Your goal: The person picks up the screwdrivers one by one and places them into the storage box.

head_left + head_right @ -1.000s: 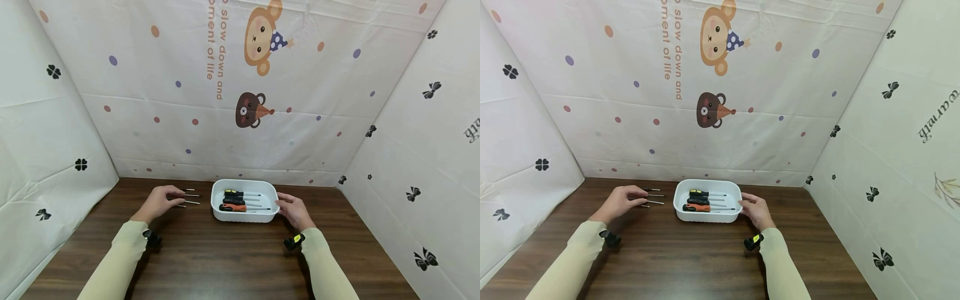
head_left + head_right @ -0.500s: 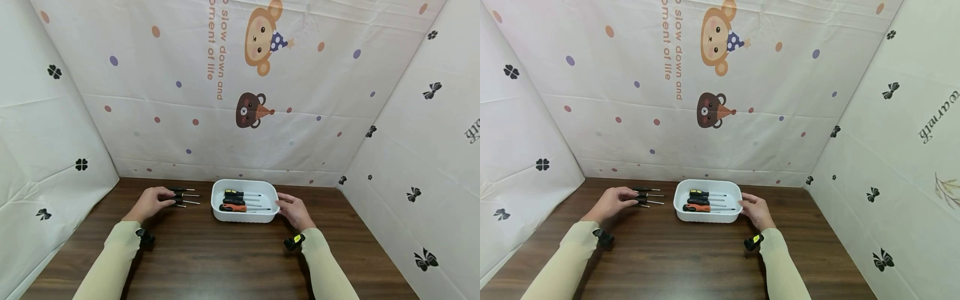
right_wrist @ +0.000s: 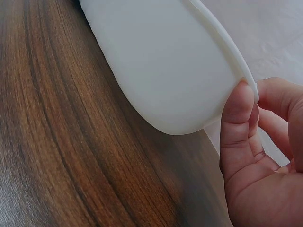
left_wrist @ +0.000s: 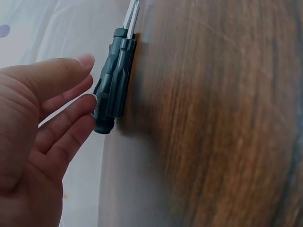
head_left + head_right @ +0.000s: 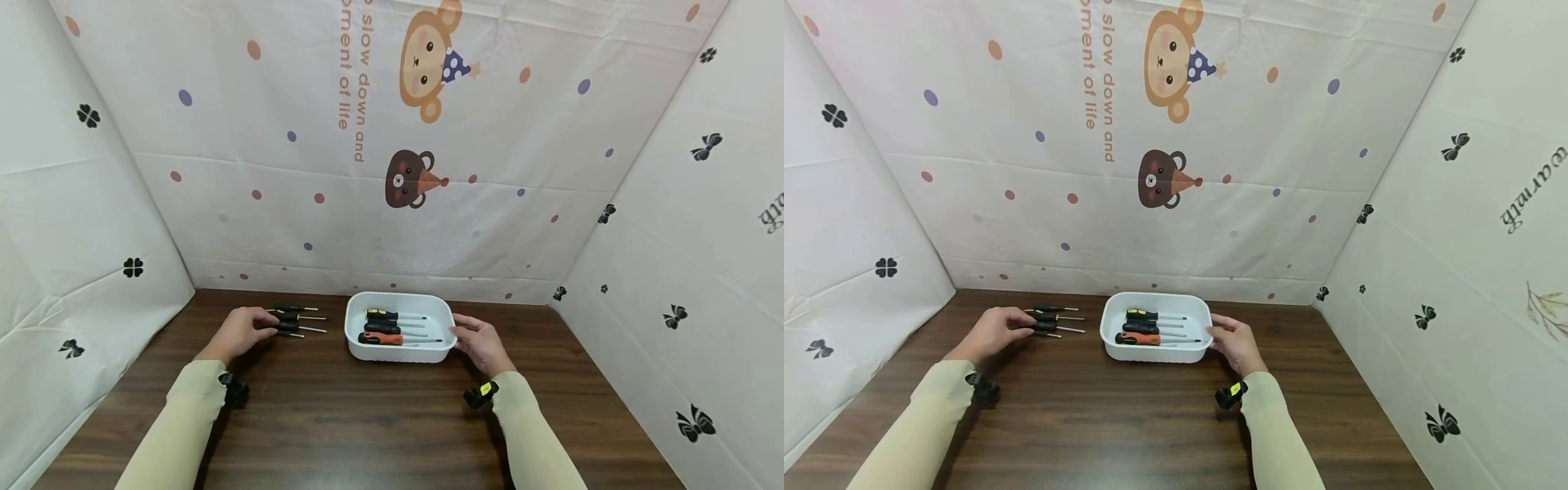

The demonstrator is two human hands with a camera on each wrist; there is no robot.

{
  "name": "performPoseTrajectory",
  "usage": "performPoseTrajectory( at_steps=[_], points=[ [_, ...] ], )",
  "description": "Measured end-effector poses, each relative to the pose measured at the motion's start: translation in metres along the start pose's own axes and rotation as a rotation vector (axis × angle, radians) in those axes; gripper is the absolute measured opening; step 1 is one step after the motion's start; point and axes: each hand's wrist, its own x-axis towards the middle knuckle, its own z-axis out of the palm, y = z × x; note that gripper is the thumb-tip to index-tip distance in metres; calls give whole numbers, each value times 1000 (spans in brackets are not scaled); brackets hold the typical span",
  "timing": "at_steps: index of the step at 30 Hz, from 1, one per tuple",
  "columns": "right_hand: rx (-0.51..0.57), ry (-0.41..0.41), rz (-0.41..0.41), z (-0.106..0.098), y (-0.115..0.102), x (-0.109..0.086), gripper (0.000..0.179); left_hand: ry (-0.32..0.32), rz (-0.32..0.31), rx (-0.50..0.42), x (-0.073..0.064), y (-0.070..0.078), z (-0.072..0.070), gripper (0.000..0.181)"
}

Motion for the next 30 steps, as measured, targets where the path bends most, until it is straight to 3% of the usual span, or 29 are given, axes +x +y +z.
performPoseTrajectory(
  at_steps=[18,30],
  points=[
    [-10,-11,6,-1,-1,-1,52,-101,-36,113,2,3,-1,11],
    [1,-5,-10,-1,2,1,50,-123,2,121,4,7,0,13]
  ],
)
